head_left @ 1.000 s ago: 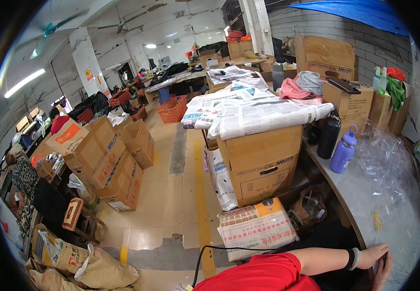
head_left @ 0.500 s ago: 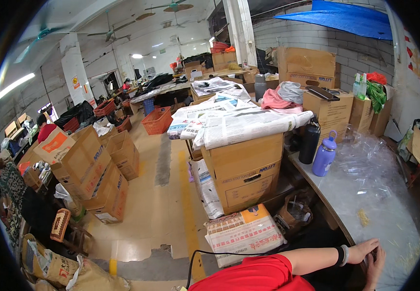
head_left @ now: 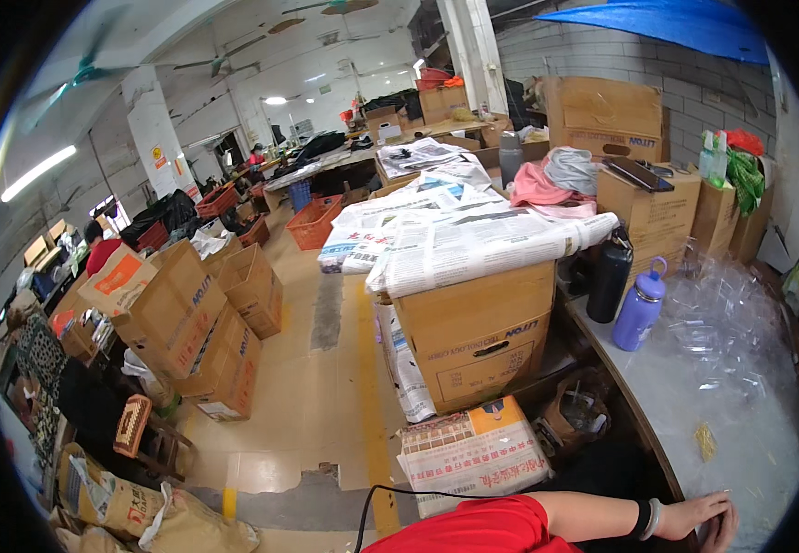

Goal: Gathering and packaging small gold-colored metal components into small plastic bags at a workbench.

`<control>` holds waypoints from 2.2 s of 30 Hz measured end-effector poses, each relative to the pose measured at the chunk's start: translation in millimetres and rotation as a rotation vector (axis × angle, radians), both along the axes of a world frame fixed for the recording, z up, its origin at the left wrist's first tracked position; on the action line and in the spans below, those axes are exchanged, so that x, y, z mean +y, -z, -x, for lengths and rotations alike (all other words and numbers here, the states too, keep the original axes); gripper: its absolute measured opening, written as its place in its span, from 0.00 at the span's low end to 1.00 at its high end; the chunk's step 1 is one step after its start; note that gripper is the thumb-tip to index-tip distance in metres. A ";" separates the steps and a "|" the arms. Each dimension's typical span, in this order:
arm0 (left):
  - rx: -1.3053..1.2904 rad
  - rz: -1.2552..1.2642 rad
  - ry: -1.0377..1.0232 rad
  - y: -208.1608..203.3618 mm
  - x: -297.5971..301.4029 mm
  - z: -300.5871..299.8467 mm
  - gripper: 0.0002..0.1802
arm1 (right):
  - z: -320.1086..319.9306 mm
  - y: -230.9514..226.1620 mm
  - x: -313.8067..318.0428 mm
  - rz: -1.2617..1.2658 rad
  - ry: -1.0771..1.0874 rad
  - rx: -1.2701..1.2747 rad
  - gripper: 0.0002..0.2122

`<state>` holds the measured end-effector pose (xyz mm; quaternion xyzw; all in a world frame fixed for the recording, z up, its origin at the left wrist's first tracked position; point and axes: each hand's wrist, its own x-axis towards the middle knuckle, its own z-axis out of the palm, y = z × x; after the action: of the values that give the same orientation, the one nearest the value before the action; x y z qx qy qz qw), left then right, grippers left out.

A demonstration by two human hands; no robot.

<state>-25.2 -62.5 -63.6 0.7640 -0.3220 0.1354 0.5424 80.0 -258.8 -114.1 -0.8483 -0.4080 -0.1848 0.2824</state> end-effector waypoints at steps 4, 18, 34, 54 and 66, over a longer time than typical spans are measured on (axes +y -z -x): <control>0.155 0.301 0.070 3.0 0.9 2.0 0.20 | 35.2 -13.4 -12.6 -0.185 0.107 0.177 0.15; 0.028 -0.329 -0.193 -41.3 32.3 3.3 0.42 | 74.4 -98.3 29.8 -0.396 0.106 0.261 0.17; -0.064 -0.641 -0.086 -50.2 27.4 -25.9 0.36 | 106.6 -127.0 -4.3 -0.061 0.516 0.179 0.13; -0.147 -0.574 -0.093 -43.7 28.8 -28.3 0.42 | 100.1 -108.7 53.0 -0.426 0.298 0.479 0.19; 0.157 -0.333 0.085 -58.0 68.1 -28.8 0.49 | 72.7 -117.7 24.5 0.085 0.034 0.362 0.29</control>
<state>3.6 5.6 -5.5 0.8372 -0.3288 -0.0030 0.4371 7.3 -234.3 3.6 -0.8856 -0.3436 -0.0165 0.3121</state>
